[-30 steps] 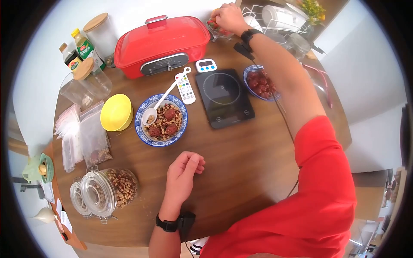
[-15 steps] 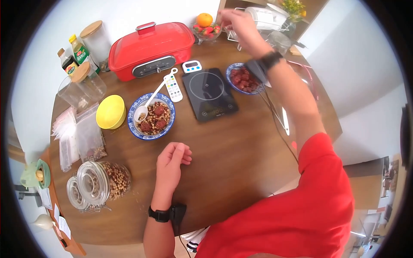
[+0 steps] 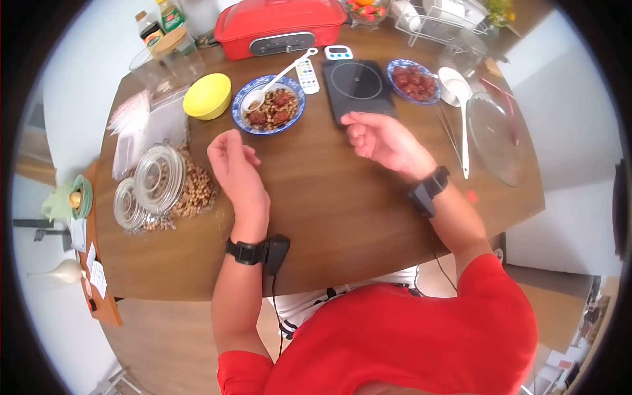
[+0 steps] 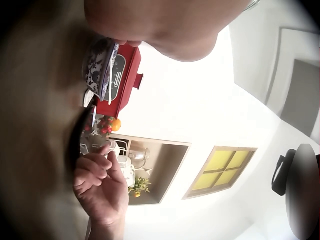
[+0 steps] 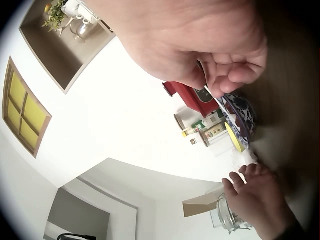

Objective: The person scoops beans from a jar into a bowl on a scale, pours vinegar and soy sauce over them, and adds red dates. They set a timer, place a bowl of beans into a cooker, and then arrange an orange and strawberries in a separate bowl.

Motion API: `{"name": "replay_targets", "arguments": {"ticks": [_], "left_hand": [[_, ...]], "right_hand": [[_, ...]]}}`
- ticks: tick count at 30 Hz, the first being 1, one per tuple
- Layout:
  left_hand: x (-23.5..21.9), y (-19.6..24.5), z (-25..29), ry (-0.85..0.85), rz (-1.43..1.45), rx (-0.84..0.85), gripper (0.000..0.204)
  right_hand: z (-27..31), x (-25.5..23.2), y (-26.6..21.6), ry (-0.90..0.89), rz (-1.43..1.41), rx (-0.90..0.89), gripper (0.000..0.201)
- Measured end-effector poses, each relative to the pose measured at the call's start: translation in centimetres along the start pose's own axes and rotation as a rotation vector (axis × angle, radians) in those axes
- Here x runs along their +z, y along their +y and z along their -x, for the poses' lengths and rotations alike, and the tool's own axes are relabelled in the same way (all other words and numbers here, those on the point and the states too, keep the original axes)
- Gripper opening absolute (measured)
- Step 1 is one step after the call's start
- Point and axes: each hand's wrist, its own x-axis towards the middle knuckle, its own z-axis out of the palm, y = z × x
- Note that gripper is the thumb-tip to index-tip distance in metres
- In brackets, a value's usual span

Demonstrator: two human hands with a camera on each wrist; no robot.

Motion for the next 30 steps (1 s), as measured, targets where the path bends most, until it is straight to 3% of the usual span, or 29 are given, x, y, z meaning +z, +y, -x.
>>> {"name": "replay_targets", "arguments": {"ticks": [2,5,8,14,30], "left_hand": [[0.0,0.0,0.0,0.034,-0.041,0.005,0.031],[-0.2,-0.5,-0.5,-0.067,-0.136,-0.106,0.068],[-0.4,-0.9,-1.1,-0.146,-0.129,-0.158,0.073],[-0.5,-1.0,-1.8,-0.318,-0.130,-0.218,0.066],[0.6,-1.4,-1.7,-0.328,-0.118,-0.206,0.053]], "right_hand": [[0.2,0.1,0.4,-0.001,0.020,0.014,0.019],[0.6,-0.6,1.5,-0.064,-0.012,0.018,0.019],[1.3,-1.5,2.2,-0.117,0.071,-0.035,0.019],[1.1,-2.7,2.3,-0.250,-0.004,-0.044,0.020],[0.4,-3.5,2.5,-0.323,-0.030,-0.026,0.020]]}}
